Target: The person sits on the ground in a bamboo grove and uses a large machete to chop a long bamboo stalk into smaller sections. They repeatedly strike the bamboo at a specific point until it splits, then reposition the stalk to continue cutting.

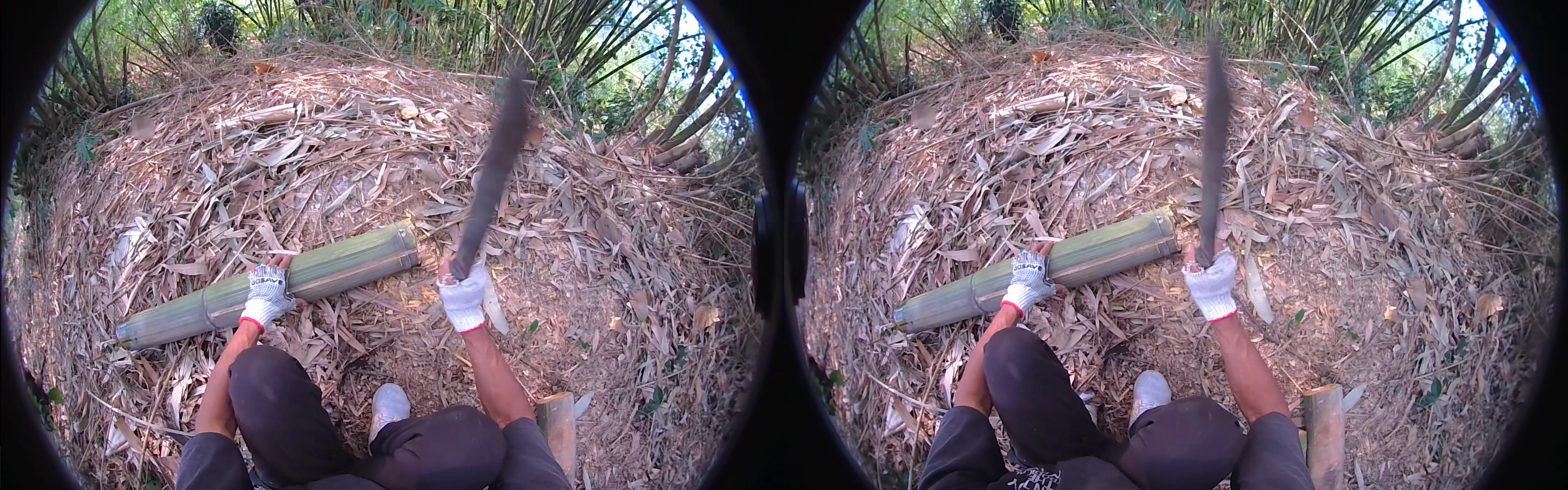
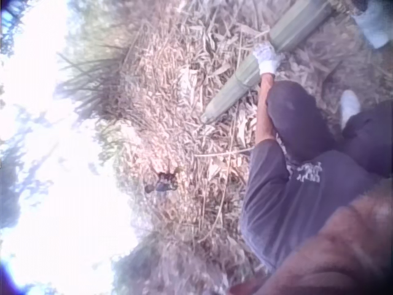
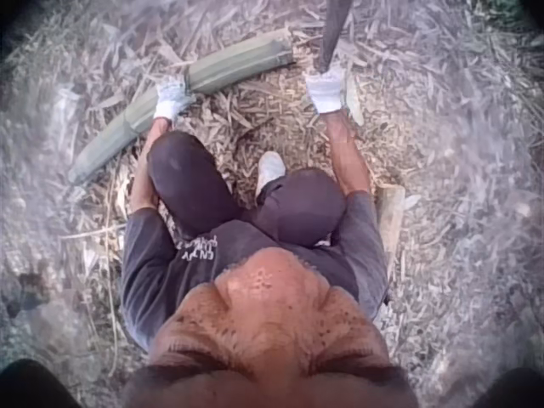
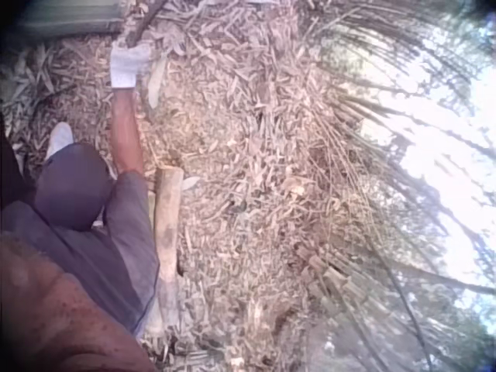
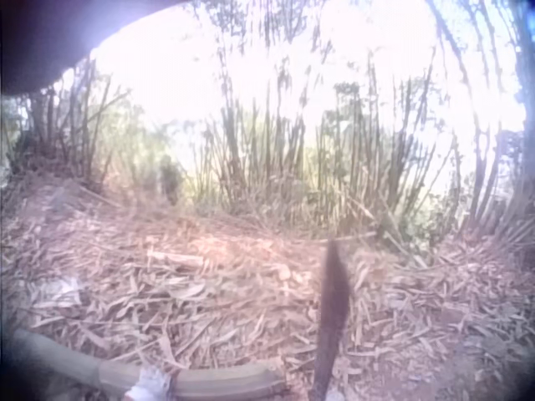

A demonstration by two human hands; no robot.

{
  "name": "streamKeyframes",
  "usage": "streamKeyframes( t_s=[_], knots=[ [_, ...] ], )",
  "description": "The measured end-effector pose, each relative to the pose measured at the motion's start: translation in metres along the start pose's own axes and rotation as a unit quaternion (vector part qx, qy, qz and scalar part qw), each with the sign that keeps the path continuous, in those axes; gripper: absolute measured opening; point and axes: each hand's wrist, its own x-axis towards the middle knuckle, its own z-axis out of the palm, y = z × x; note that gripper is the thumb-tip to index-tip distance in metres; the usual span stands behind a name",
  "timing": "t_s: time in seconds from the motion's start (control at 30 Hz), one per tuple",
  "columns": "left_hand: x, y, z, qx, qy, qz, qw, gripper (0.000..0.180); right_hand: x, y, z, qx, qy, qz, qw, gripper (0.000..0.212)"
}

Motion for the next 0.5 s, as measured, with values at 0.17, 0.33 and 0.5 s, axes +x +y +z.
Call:
streamKeyframes(
  t_s=[0.17, 0.33, 0.5],
  knots=[
    [-0.003, 0.004, -0.005, 0.002, 0.047, -0.009, 0.999, 0.107, -0.017, 0.083, -0.025, -0.391, -0.199, 0.099, 0.893, 0.031],
    [-0.014, -0.007, -0.004, -0.012, 0.034, 0.003, 0.999, 0.106, 0.001, 0.014, -0.001, -0.274, -0.088, -0.061, 0.956, 0.02],
    [-0.015, -0.016, -0.004, -0.035, 0.007, -0.001, 0.999, 0.111, 0.023, -0.046, 0.011, 0.139, -0.006, -0.115, 0.984, 0.022]
  ],
)
